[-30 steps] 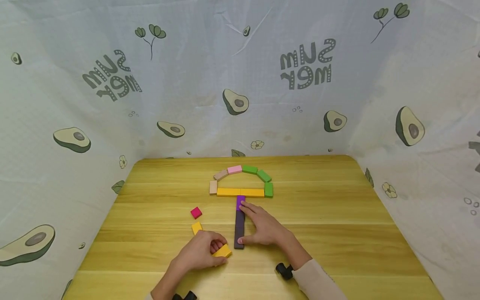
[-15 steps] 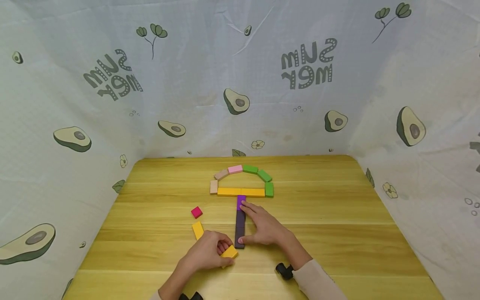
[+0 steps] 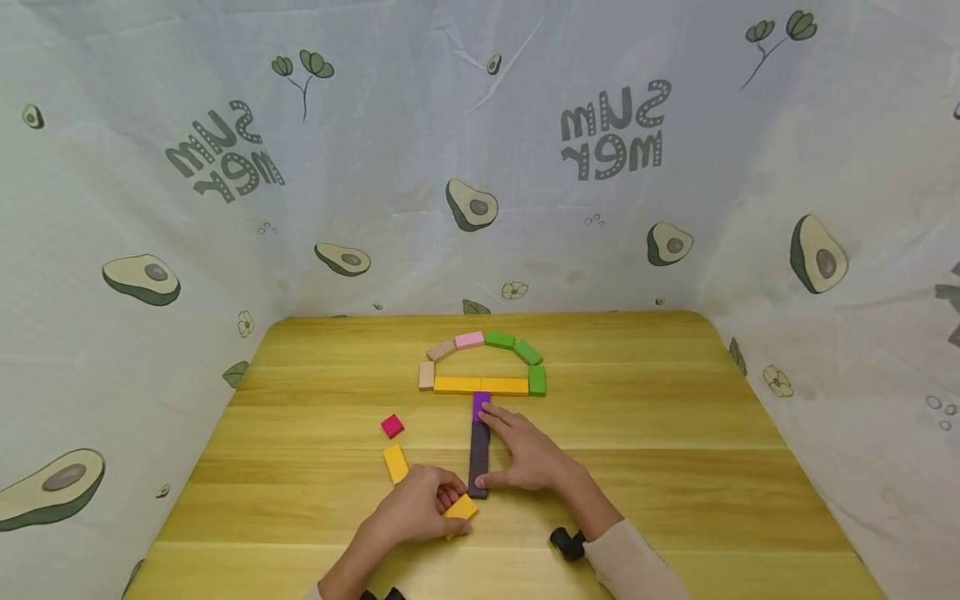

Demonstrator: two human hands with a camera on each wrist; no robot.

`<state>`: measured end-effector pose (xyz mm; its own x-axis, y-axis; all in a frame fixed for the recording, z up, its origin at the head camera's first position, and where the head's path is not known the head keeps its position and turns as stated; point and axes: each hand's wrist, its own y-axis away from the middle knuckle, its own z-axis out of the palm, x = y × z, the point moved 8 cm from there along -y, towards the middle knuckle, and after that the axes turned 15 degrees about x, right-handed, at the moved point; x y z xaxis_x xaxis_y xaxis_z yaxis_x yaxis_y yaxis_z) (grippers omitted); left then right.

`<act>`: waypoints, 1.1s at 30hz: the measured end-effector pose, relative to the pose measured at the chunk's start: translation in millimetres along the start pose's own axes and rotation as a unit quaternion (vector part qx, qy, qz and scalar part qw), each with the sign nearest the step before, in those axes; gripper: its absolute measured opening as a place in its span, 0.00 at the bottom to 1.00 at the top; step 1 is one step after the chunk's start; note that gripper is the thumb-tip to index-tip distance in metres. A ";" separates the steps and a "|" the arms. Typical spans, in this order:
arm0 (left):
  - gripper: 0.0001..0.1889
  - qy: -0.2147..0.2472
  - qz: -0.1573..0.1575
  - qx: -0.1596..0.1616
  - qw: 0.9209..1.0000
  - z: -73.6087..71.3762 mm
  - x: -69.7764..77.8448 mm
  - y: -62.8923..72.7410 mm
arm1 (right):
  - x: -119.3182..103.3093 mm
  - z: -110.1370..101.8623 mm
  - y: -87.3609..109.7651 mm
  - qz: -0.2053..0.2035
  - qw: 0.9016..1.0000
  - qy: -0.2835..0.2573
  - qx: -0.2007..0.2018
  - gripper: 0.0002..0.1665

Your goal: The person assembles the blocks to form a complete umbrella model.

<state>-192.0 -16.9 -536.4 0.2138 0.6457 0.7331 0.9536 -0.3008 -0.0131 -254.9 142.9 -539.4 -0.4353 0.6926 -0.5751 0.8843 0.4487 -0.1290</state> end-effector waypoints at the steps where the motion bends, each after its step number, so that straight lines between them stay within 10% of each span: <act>1: 0.20 0.000 0.000 -0.001 1.000 -0.3 0.1 0.3 | 0.5 0.3 -0.1 -0.001 1.000 0.001 0.001 0.64; 33: 0.18 0.024 0.014 0.004 1.000 -1.5 4.9 1.9 | -4.4 -2.7 -0.4 -0.017 0.999 -0.017 0.020 0.63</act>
<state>-189.5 -15.3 -531.8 0.2308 0.6028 0.7638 0.9490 -0.3128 -0.0398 -253.8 141.1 -534.6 -0.4598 0.6569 -0.5976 0.8755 0.4481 -0.1810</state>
